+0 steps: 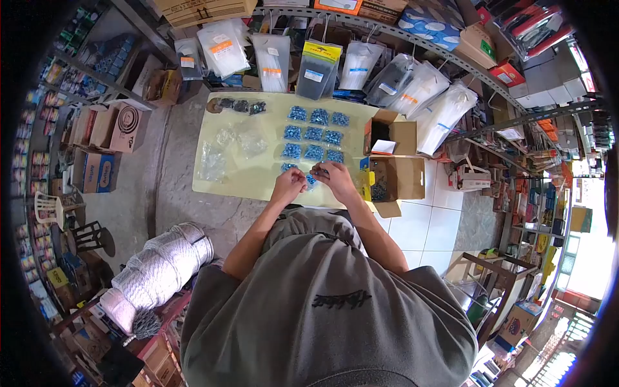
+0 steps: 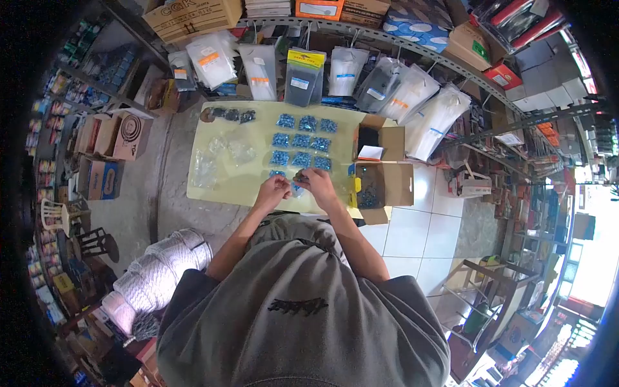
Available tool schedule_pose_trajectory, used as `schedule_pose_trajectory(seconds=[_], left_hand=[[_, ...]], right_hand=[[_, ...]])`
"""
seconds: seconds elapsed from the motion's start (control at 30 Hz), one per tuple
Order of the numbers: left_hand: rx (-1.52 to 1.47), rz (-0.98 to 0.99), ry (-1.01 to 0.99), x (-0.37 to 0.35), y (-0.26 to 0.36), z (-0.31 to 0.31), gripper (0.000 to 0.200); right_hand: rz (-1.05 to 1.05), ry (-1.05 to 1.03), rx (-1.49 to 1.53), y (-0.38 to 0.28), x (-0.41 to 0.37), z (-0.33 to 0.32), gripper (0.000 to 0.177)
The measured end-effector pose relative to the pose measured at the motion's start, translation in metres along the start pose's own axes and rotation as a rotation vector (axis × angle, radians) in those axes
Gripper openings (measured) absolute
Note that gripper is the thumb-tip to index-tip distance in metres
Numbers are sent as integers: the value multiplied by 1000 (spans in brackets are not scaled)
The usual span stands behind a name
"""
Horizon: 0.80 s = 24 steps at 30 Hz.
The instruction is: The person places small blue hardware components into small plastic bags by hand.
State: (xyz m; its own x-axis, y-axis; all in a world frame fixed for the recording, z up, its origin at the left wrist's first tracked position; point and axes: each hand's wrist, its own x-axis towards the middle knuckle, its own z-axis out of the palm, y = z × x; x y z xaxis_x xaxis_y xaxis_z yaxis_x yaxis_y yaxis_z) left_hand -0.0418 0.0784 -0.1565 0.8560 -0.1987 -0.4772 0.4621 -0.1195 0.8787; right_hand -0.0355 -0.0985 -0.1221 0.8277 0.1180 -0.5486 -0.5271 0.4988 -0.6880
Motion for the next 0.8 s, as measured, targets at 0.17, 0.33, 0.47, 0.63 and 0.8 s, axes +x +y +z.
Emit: schedule_pose_trajectory(seconds=[0.17, 0.33, 0.47, 0.63, 0.8], left_hand=[[9, -15, 8, 0, 2, -1, 13], [44, -6, 19, -3, 10, 0, 10], [18, -21, 3, 2, 6, -1, 14], [18, -20, 3, 2, 9, -1, 12], [7, -27, -3, 5, 9, -2, 12]], right_hand=[[23, -49, -141, 5, 1, 2, 20], [36, -56, -187, 8, 1, 0, 20], [33, -47, -169, 7, -1, 2, 22], [12, -51, -152, 4, -1, -1, 23], [16, -7, -124, -1, -1, -3, 23]])
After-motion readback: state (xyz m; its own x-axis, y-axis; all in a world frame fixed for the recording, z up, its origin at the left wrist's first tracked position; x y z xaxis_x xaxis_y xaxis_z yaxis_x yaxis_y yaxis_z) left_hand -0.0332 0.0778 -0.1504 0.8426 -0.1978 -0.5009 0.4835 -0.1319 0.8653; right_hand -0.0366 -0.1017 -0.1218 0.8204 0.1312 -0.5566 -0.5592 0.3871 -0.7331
